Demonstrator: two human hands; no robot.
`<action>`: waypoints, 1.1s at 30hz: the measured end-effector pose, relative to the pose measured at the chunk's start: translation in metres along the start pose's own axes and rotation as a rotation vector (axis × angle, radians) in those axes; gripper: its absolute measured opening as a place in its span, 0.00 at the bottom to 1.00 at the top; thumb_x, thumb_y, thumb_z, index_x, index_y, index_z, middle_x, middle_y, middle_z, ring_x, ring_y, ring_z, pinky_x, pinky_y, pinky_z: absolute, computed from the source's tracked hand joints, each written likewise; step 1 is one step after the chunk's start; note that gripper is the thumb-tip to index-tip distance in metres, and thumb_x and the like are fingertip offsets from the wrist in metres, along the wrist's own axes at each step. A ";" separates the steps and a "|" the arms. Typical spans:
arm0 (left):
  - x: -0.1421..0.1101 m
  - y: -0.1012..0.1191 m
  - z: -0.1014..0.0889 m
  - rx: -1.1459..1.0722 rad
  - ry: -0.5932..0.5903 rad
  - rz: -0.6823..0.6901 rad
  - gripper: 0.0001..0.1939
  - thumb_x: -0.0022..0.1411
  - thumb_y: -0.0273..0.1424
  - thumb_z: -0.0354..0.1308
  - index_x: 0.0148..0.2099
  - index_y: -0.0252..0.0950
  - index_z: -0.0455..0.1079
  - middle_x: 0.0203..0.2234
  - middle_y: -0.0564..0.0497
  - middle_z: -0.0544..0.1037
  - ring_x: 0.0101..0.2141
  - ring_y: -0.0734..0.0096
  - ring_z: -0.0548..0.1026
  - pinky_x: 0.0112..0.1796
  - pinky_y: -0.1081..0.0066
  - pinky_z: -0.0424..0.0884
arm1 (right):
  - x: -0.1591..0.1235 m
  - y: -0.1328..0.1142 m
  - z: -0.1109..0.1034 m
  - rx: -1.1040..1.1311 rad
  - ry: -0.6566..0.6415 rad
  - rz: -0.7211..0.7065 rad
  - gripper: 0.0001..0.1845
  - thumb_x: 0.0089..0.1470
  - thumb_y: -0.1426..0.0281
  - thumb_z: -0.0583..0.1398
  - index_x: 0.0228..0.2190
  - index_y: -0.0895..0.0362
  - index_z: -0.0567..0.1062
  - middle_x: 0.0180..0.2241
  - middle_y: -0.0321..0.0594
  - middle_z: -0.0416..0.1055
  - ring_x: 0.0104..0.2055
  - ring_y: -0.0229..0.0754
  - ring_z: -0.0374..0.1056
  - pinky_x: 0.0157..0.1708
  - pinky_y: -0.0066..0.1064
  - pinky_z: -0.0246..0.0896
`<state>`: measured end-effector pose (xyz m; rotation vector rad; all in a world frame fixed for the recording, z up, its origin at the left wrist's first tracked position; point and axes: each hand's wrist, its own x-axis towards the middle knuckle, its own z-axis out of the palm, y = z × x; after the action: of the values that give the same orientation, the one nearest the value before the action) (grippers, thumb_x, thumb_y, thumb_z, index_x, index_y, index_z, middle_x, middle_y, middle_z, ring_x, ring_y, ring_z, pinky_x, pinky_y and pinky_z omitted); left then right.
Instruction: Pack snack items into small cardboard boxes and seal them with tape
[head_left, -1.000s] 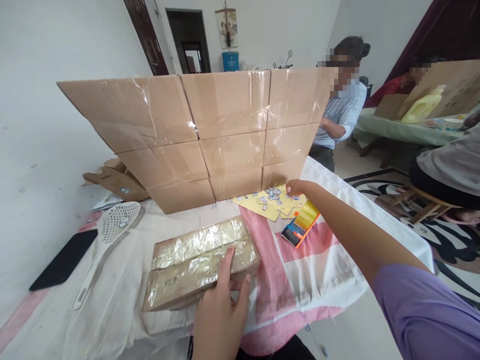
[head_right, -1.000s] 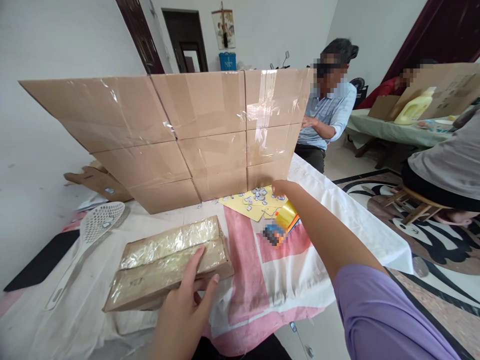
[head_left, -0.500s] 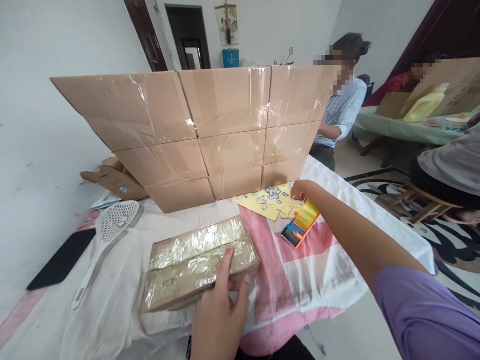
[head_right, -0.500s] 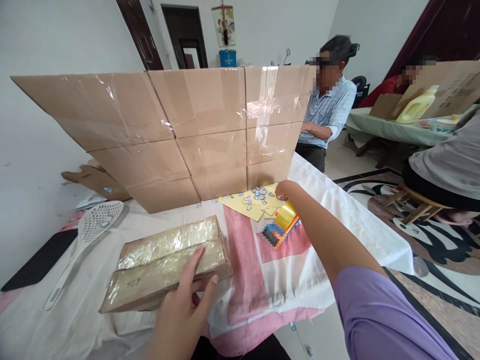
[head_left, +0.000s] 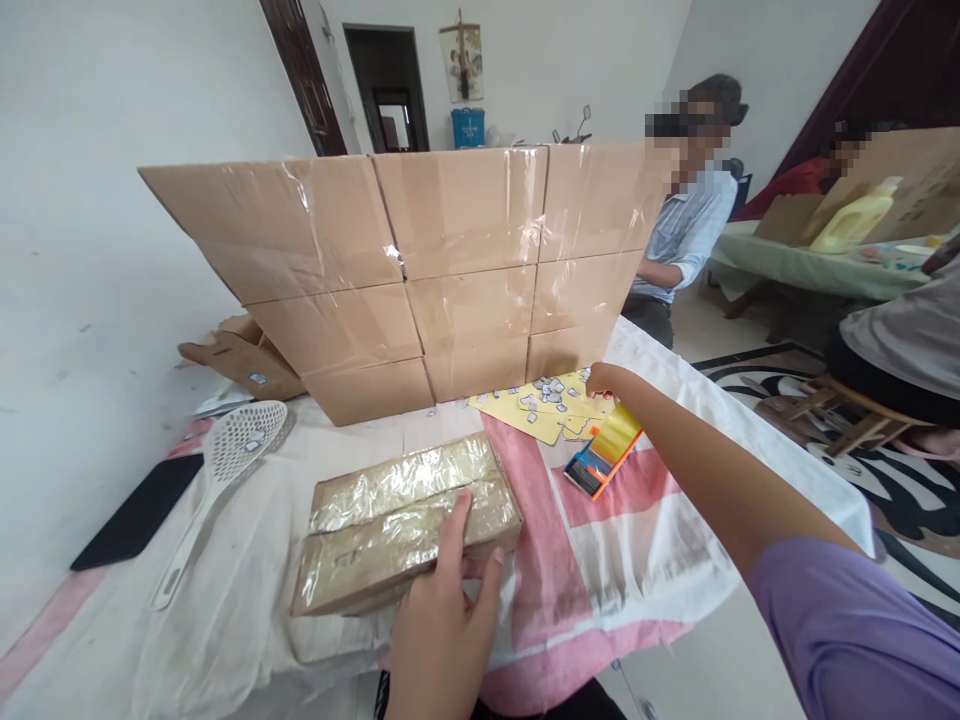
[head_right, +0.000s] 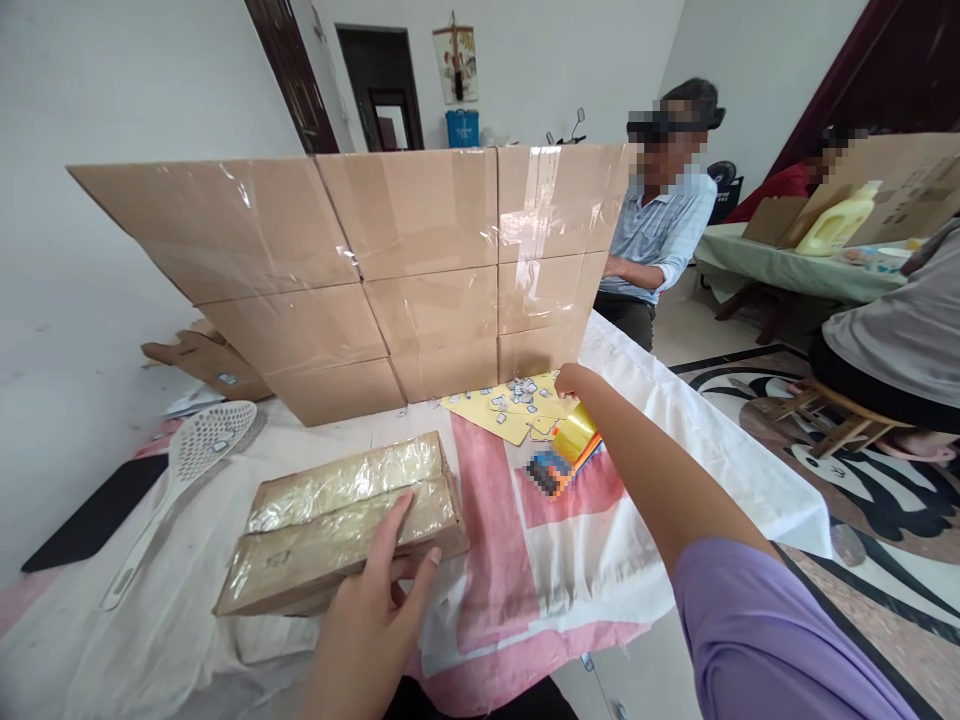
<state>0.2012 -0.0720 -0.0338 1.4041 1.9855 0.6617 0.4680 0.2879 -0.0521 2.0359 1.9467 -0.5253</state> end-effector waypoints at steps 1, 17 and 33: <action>0.000 0.000 0.000 0.003 0.001 0.000 0.33 0.69 0.44 0.49 0.73 0.48 0.50 0.33 0.54 0.83 0.28 0.61 0.78 0.34 0.68 0.67 | 0.001 0.001 0.000 -0.020 -0.011 0.005 0.13 0.64 0.64 0.62 0.43 0.61 0.75 0.39 0.41 0.75 0.36 0.38 0.73 0.36 0.33 0.73; 0.002 -0.003 0.001 0.012 -0.009 0.005 0.34 0.69 0.44 0.48 0.73 0.46 0.49 0.30 0.53 0.82 0.25 0.63 0.76 0.34 0.69 0.66 | 0.002 -0.031 -0.001 -0.212 0.247 -0.612 0.26 0.55 0.74 0.62 0.55 0.47 0.77 0.53 0.41 0.76 0.52 0.49 0.73 0.45 0.31 0.64; 0.002 0.003 -0.004 0.070 -0.022 -0.007 0.35 0.69 0.43 0.47 0.74 0.38 0.50 0.32 0.48 0.83 0.27 0.63 0.78 0.32 0.71 0.67 | -0.001 -0.037 -0.001 -0.231 0.218 -0.632 0.08 0.51 0.79 0.62 0.33 0.57 0.80 0.39 0.45 0.78 0.38 0.45 0.70 0.34 0.29 0.54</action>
<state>0.2000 -0.0695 -0.0297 1.4386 2.0133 0.5765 0.4316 0.2899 -0.0489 1.3629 2.6441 -0.1845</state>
